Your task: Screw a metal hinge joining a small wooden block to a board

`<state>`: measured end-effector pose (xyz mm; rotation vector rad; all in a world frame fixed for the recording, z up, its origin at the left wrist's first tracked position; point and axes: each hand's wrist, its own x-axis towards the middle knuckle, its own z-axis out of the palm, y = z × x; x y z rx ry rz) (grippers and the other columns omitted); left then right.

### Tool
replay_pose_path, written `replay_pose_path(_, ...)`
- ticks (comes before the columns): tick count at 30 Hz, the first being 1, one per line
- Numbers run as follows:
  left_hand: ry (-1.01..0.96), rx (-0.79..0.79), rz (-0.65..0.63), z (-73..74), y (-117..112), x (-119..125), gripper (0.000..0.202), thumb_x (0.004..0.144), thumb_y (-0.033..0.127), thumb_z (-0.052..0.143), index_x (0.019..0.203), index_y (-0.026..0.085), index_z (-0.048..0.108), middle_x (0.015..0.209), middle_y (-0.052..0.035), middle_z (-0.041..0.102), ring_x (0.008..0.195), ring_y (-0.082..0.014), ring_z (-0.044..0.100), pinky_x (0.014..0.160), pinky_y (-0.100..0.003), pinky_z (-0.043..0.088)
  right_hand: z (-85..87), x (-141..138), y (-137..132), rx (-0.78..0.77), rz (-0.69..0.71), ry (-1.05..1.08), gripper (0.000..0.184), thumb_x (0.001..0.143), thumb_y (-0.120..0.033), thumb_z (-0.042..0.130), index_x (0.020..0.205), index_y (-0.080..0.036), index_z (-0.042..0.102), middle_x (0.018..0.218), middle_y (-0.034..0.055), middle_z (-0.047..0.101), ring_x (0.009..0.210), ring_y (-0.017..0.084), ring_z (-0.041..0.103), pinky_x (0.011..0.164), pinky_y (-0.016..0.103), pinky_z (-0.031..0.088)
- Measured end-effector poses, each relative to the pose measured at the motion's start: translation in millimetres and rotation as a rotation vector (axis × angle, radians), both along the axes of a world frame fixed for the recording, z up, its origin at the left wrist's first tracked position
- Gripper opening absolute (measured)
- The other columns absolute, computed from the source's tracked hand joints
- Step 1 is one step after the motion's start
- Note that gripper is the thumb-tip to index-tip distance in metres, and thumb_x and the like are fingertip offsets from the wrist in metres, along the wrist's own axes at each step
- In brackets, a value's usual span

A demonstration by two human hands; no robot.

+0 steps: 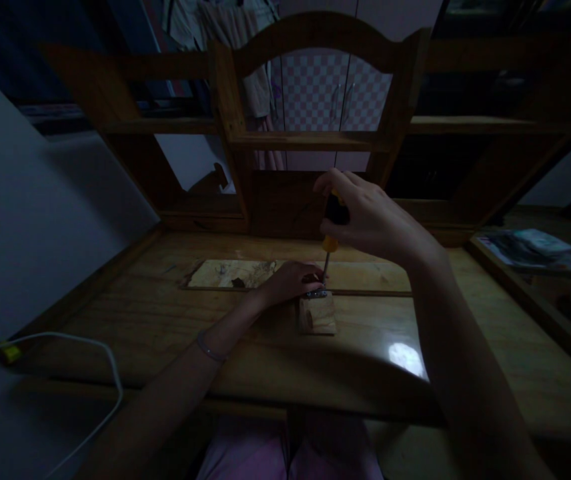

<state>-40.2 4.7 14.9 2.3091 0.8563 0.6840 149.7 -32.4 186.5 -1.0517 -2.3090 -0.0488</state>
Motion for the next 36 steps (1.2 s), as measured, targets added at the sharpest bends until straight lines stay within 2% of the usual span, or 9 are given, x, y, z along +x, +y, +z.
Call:
replay_pose_path(5,0.019,0.061,-0.028,4.8,-2.1,0.2,0.014,0.089,0.025,0.069,0.102,0.020,0.072,0.098,-0.0007,0.075,0.082,-0.0129,0.072,0.079,-0.022,0.053,1.0,-0.4,-2.8,-0.010,0.006,-0.007,0.045,0.080,-0.020,0.060,0.123,-0.026,0.051,0.122,0.0083,0.058,0.108,0.029,0.058,0.094,0.047,0.045)
replay_pose_path(9,0.034,0.077,-0.014,6.9,-4.1,0.6,0.012,0.088,0.023,0.068,0.100,0.020,0.072,0.096,-0.0007,0.074,0.083,-0.0131,0.071,0.079,-0.022,0.053,0.1,-0.3,-2.9,-0.002,-0.007,-0.014,0.042,0.083,-0.022,0.061,0.123,-0.026,0.050,0.123,0.0085,0.059,0.108,0.029,0.059,0.094,0.047,0.046)
replay_pose_path(12,0.016,0.037,-0.022,4.3,-3.4,0.7,0.013,0.089,0.025,0.068,0.101,0.020,0.070,0.095,-0.0007,0.074,0.085,-0.0136,0.071,0.080,-0.022,0.053,-1.7,0.1,-0.7,0.032,-0.031,-0.003,0.041,0.085,-0.025,0.063,0.123,-0.025,0.050,0.121,0.0089,0.059,0.107,0.029,0.059,0.093,0.048,0.046)
replay_pose_path(21,-0.036,-0.071,-0.040,1.5,1.4,-1.0,0.017,0.087,0.026,0.069,0.102,0.019,0.071,0.097,-0.0016,0.074,0.088,-0.0157,0.068,0.083,-0.024,0.050,0.0,2.6,-0.5,0.019,-0.007,-0.005,0.044,0.080,-0.018,0.060,0.122,-0.026,0.050,0.121,0.0083,0.058,0.106,0.028,0.058,0.092,0.047,0.046)
replay_pose_path(28,-0.097,-0.254,-0.147,2.6,4.8,-1.5,0.019,0.087,0.020,0.065,0.104,0.017,0.071,0.099,-0.0032,0.074,0.091,-0.0155,0.069,0.085,-0.025,0.050,0.4,1.8,-0.3,0.003,0.016,0.003,0.042,0.080,-0.018,0.058,0.120,-0.027,0.050,0.119,0.0076,0.058,0.104,0.028,0.058,0.091,0.046,0.045)
replay_pose_path(36,-0.083,-0.208,-0.084,4.9,2.4,2.9,0.018,0.086,0.017,0.067,0.102,0.017,0.075,0.100,-0.0044,0.076,0.093,-0.0171,0.070,0.084,-0.025,0.050,5.6,2.1,-3.2,0.014,0.026,0.018,0.036,0.079,-0.017,0.060,0.113,-0.025,0.054,0.115,0.0066,0.060,0.102,0.027,0.059,0.090,0.043,0.045)
